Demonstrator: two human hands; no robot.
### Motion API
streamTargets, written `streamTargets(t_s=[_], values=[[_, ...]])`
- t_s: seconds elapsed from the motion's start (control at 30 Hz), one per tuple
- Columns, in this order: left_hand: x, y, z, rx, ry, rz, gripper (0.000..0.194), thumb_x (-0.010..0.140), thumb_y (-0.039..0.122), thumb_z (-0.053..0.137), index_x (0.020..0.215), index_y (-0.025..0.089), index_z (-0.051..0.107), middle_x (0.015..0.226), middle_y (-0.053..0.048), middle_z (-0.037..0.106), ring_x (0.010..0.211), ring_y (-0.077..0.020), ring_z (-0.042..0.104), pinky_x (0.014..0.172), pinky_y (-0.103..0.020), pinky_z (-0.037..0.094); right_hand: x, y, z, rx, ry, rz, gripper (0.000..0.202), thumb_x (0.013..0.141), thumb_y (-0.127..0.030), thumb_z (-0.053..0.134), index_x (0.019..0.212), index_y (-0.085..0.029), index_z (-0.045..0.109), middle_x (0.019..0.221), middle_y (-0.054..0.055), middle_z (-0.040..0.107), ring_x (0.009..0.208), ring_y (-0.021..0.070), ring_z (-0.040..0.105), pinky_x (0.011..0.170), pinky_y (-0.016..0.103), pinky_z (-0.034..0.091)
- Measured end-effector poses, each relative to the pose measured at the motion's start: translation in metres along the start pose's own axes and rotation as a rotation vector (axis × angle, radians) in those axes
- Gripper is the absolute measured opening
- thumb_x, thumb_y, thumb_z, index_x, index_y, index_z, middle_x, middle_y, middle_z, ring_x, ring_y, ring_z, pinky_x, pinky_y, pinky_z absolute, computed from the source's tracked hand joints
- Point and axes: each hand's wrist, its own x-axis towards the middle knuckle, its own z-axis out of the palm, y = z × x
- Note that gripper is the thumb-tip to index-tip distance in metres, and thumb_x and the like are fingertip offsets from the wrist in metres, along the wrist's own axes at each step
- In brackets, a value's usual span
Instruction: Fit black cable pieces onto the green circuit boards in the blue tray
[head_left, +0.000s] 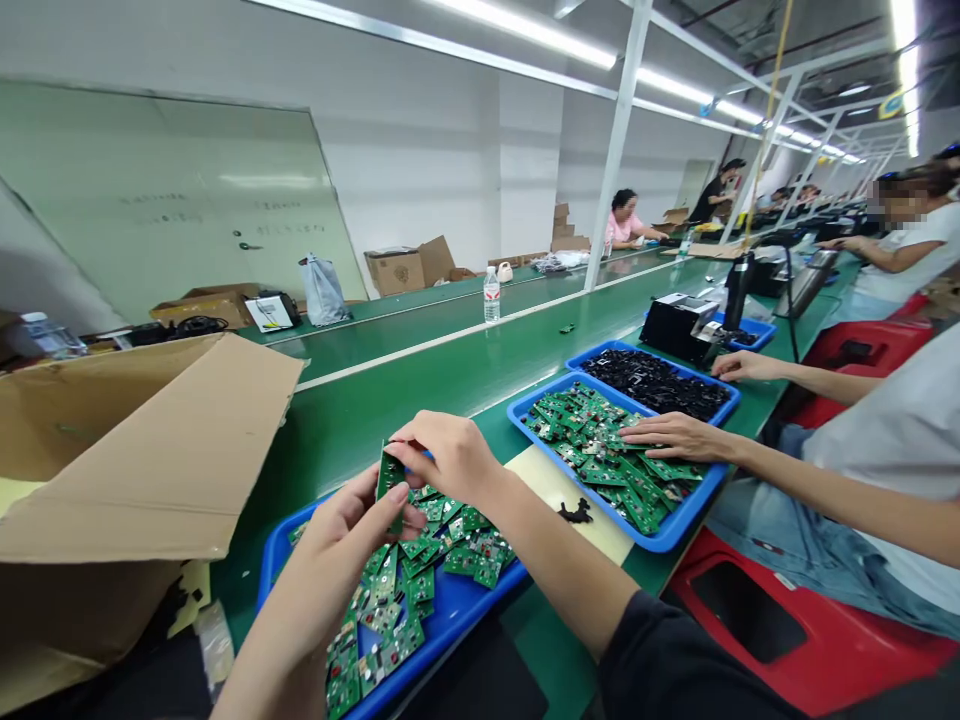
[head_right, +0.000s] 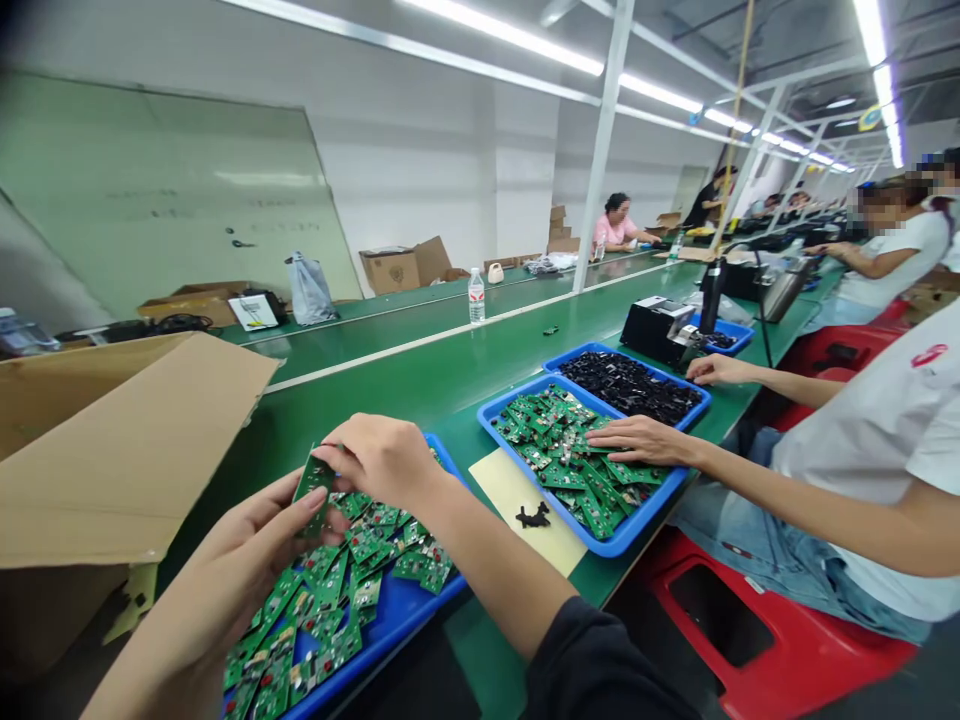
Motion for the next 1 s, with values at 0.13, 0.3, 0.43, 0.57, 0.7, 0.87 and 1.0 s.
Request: streamTargets(t_s=[0.13,0.3,0.43,0.57,0.7,0.87,1.0], values=[[0.003,0.004,0.001,-0.095,-0.047,-0.044,0.048,0.063,0.042,0.081,0.102,0.017,0.069,0.090,-0.005,0.065,0.057,-0.0094,0.054,0.051,-0.020,0.049,0.002,-0.001,-0.004,0.003,-0.059,0.031,0.025,0.096,-0.034,0.048,0.089,-0.016,0.063,0.086,0.006,0.069,0.083,0.0157,0.064,0.074,0.024,0.046],[-0.001,0.007,-0.001,-0.129,-0.091,-0.081,0.045,0.066,0.041,0.080,0.102,0.016,0.067,0.077,-0.001,0.061,0.054,-0.0071,0.047,0.047,-0.017,0.044,0.002,0.002,-0.007,-0.008,-0.104,-0.022,0.023,0.095,-0.034,0.052,0.085,-0.017,0.064,0.083,0.003,0.071,0.077,0.0128,0.065,0.071,0.020,0.045],[-0.002,0.002,-0.001,-0.139,-0.146,-0.106,0.057,0.065,0.043,0.080,0.111,0.016,0.062,0.083,-0.002,0.063,0.058,-0.0080,0.050,0.052,-0.020,0.046,0.001,0.002,-0.008,-0.061,-0.068,-0.018,0.032,0.098,-0.034,0.046,0.079,-0.017,0.065,0.077,0.002,0.070,0.072,0.0122,0.065,0.066,0.019,0.044],[0.000,-0.006,0.004,-0.044,-0.155,-0.099,0.076,0.070,0.052,0.074,0.131,0.015,0.045,0.092,-0.004,0.061,0.062,-0.0110,0.056,0.057,-0.024,0.048,-0.009,0.003,-0.011,-0.127,0.005,0.039,0.040,0.099,-0.036,0.042,0.070,-0.018,0.064,0.067,0.000,0.067,0.063,0.0110,0.062,0.060,0.019,0.043],[0.001,-0.012,0.007,0.142,-0.119,-0.013,0.091,0.076,0.059,0.063,0.144,0.015,0.022,0.106,-0.009,0.058,0.075,-0.0154,0.059,0.063,-0.028,0.049,-0.044,0.018,-0.030,-0.215,0.162,0.213,0.043,0.099,-0.039,0.038,0.073,-0.017,0.065,0.066,0.002,0.067,0.059,0.0118,0.061,0.058,0.020,0.046],[-0.003,-0.006,-0.004,0.224,-0.103,0.066,0.089,0.073,0.063,0.061,0.140,0.014,0.030,0.116,-0.013,0.055,0.080,-0.0180,0.059,0.065,-0.031,0.050,-0.121,0.050,-0.078,-0.379,0.350,0.457,0.046,0.098,-0.043,0.031,0.091,-0.014,0.066,0.081,0.009,0.070,0.060,0.0162,0.064,0.056,0.028,0.052],[-0.009,-0.001,-0.010,0.307,-0.007,0.163,0.074,0.075,0.057,0.060,0.133,0.015,0.042,0.113,-0.012,0.057,0.081,-0.0187,0.060,0.069,-0.034,0.051,-0.179,0.066,-0.116,-0.514,0.355,0.563,0.050,0.091,-0.054,0.038,0.088,-0.015,0.068,0.089,0.015,0.070,0.082,0.0267,0.066,0.075,0.041,0.054]])
